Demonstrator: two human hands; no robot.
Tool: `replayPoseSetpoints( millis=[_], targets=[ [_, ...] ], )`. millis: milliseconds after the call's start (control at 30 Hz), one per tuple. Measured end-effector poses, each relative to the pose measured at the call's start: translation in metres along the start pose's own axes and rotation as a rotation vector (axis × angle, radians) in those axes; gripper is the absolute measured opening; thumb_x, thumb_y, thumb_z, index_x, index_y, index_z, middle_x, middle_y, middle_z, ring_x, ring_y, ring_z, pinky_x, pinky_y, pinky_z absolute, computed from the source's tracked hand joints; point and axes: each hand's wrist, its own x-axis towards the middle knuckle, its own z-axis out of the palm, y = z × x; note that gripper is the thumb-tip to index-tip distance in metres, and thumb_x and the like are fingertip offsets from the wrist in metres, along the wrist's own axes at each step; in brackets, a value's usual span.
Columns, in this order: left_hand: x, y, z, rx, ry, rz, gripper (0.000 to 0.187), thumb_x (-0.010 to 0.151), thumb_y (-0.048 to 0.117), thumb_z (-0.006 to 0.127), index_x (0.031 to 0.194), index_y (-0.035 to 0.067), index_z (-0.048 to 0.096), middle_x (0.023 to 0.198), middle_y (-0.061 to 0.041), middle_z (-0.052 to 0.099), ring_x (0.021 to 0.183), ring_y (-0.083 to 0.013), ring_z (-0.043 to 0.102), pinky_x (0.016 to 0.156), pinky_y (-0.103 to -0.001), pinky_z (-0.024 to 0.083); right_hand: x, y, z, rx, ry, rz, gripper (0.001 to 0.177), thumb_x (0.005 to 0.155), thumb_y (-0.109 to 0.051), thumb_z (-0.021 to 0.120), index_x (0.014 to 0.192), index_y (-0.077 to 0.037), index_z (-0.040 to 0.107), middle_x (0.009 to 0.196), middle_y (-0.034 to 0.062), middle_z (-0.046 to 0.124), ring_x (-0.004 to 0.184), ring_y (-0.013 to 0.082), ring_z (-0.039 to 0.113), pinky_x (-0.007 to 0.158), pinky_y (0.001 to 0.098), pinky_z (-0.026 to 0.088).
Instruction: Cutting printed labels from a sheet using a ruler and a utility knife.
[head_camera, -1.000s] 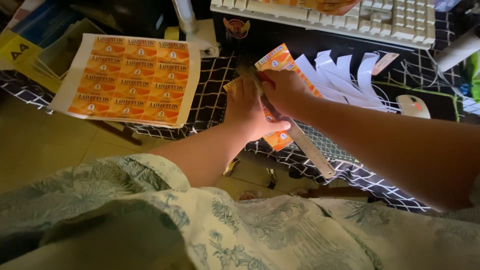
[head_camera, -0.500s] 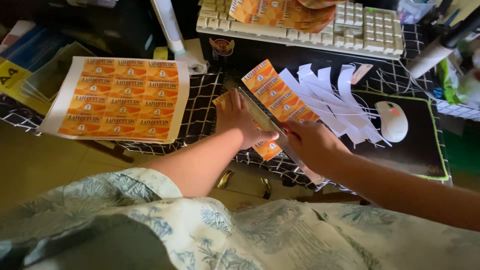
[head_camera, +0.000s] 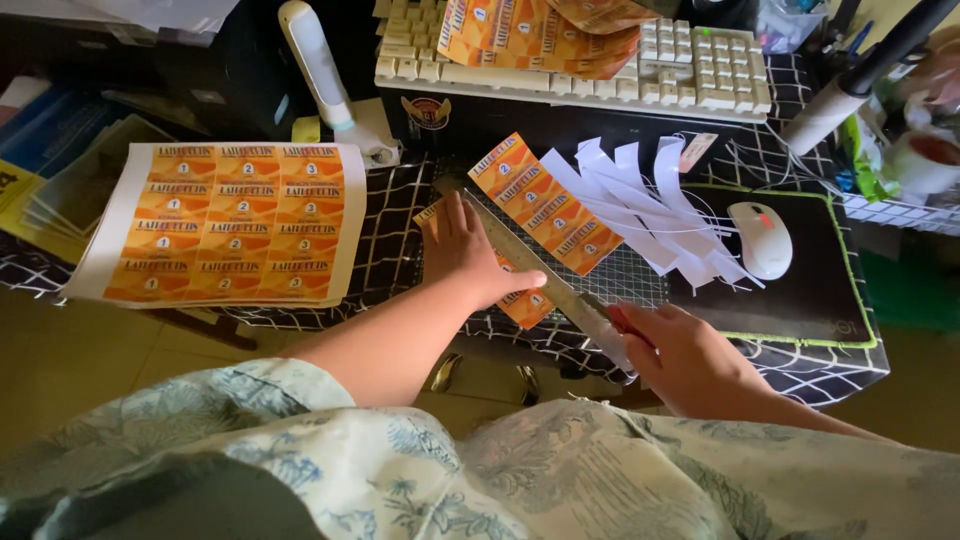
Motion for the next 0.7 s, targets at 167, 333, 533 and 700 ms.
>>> replayPoseSetpoints(
  millis=[167, 333, 533, 700],
  targets=[
    [-0.002, -0.016, 0.011, -0.045, 0.055, 0.059, 0.140, 0.063, 0.082, 0.069, 0.160, -0.001, 0.012, 0.169, -0.024, 0.009, 0.157, -0.0359, 0.010, 0.125, -0.054, 0.009, -0.006, -0.011, -0.010, 0.174, -0.013, 0.197, 0.037, 0.094, -0.028, 0.059, 0.130, -0.021, 0.067, 0.095, 0.0192, 0.074, 0.087, 0.0378, 0.075, 0.076, 0.0481, 0.060],
    [-0.021, -0.020, 0.001, -0.044, 0.101, 0.071, 0.127, 0.066, 0.086, 0.049, 0.158, 0.002, 0.024, 0.169, -0.022, 0.013, 0.158, -0.0369, 0.010, 0.123, -0.059, 0.001, 0.019, -0.012, 0.001, 0.192, 0.124, 0.343, 0.035, 0.090, -0.049, 0.071, 0.104, -0.017, 0.073, 0.077, 0.0153, 0.069, 0.077, 0.0373, 0.068, 0.070, 0.0494, 0.053],
    [-0.032, -0.036, 0.006, -0.055, 0.130, 0.084, 0.098, 0.083, 0.069, 0.055, 0.149, -0.001, 0.031, 0.165, -0.027, 0.017, 0.156, -0.0407, 0.013, 0.121, -0.068, 0.000, 0.068, -0.006, 0.026, 0.172, 0.211, 0.211, 0.044, 0.076, -0.039, 0.084, 0.103, -0.011, 0.065, 0.082, 0.0171, 0.067, 0.083, 0.0401, 0.069, 0.069, 0.0505, 0.051],
    [-0.034, -0.041, 0.009, -0.052, 0.207, 0.093, 0.087, 0.097, 0.058, 0.048, 0.158, 0.001, 0.022, 0.166, -0.027, 0.013, 0.156, -0.0417, 0.008, 0.120, -0.069, 0.000, 0.084, -0.011, 0.038, 0.233, 0.258, 0.148, 0.038, 0.073, -0.035, 0.082, 0.100, -0.014, 0.065, 0.076, 0.0125, 0.065, 0.076, 0.0366, 0.067, 0.068, 0.0477, 0.051]
  ],
)
